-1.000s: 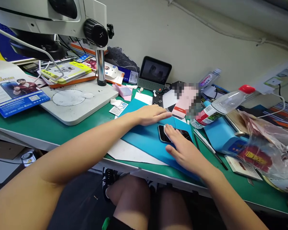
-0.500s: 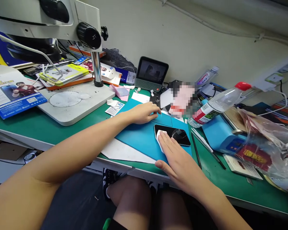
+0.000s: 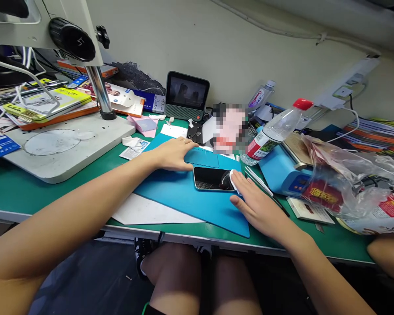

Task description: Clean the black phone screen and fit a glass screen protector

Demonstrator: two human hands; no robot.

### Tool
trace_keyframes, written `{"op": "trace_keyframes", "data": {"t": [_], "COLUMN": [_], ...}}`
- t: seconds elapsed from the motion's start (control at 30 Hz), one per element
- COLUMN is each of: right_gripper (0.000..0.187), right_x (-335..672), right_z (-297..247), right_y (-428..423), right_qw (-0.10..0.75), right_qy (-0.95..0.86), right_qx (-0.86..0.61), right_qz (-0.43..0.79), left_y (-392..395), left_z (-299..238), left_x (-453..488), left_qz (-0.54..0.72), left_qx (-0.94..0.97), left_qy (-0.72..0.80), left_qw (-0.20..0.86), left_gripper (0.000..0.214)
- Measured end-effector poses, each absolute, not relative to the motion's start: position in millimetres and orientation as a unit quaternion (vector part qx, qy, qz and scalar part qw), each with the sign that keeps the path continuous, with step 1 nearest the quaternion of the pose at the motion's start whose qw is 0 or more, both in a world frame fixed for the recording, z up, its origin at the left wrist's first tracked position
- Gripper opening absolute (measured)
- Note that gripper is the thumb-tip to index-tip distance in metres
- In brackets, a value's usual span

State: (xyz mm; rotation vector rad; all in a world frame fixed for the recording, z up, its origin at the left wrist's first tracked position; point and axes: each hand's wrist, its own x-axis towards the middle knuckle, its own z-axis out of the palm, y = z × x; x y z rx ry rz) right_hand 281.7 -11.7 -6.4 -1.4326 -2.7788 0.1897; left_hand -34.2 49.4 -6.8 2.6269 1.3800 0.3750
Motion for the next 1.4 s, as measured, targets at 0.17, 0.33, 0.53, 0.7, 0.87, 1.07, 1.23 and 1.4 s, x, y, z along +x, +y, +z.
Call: {"op": "trace_keyframes", "data": {"t": [0.17,0.33,0.53,0.7,0.87,1.07,1.23,1.4], "right_gripper": [0.1,0.109,0.11,0.108,0.1,0.086,0.086,0.101], "right_x": [274.1,256.5,204.7,186.4,207.7,258.6,279.3,266.3], "right_z": [-3.3,-3.5,-0.7,0.5,3.1,1.7,-5.6,-7.2], "right_y": [1.4,-1.4,-7.9,-16.3,-35.0,-28.3,-15.1,-7.7], "right_qw": [-0.004,0.002,-0.016,-0.014,-0.025,-0.02,-0.014,-0.021], "right_qy": [-0.884,-0.895,-0.916,-0.927,-0.943,-0.933,-0.908,-0.898], "right_qx": [-0.462,-0.441,-0.39,-0.365,-0.328,-0.359,-0.418,-0.438], "right_qz": [0.074,0.071,0.096,0.085,0.053,0.004,0.018,0.031], "left_y": [47.0,47.8,47.1,37.8,29.4,26.7,24.3,25.3], "left_z": [-2.7,-2.6,0.3,10.7,11.9,7.8,7.8,7.5], "left_x": [-33.6,-34.0,-36.4,-33.6,-26.3,-20.8,-17.2,-17.0], "left_qz": [0.102,0.107,0.116,0.124,0.102,0.092,0.101,0.106], "left_qx": [0.876,0.878,0.889,0.91,0.921,0.921,0.917,0.913], "left_qy": [0.467,0.464,0.439,0.386,0.358,0.354,0.355,0.358], "left_qw": [0.063,0.053,0.063,0.084,0.116,0.135,0.152,0.163], "left_gripper": [0.081,0.081,0.073,0.066,0.089,0.081,0.072,0.072]}}
